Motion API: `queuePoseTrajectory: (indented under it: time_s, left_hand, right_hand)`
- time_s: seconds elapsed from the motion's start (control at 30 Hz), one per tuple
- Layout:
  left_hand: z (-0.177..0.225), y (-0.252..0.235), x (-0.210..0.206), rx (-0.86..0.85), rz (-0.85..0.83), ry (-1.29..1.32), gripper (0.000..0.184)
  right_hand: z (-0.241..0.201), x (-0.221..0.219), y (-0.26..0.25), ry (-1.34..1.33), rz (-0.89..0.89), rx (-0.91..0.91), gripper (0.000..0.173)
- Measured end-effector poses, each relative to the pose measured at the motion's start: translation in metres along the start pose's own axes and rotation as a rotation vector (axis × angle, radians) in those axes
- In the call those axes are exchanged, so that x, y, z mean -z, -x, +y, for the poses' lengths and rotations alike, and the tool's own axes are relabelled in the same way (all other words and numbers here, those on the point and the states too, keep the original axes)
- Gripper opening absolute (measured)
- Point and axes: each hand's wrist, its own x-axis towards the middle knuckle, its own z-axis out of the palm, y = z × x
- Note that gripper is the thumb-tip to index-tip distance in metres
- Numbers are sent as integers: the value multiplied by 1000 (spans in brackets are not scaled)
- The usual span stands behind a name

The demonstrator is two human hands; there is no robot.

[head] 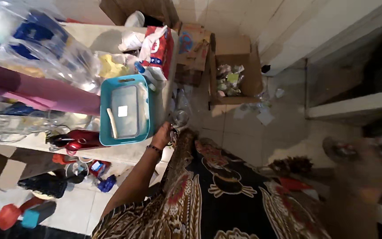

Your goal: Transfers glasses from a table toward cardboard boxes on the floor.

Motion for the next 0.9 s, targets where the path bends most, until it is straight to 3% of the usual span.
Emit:
queuePoseTrajectory:
  time_s: [0.3, 0.73, 0.9]
  left_hand:
    - [-4, -1, -3, -25, 68, 6, 31]
    - [7, 0, -6, -89, 185, -34, 31]
    - [11, -2, -16, -96, 304, 77, 30]
  right_hand:
    - [6, -14, 0, -17, -109, 31, 16]
    - [2, 21, -5, 52, 131, -71, 18]
    - [15, 27, -33, 34, 179, -70, 20]
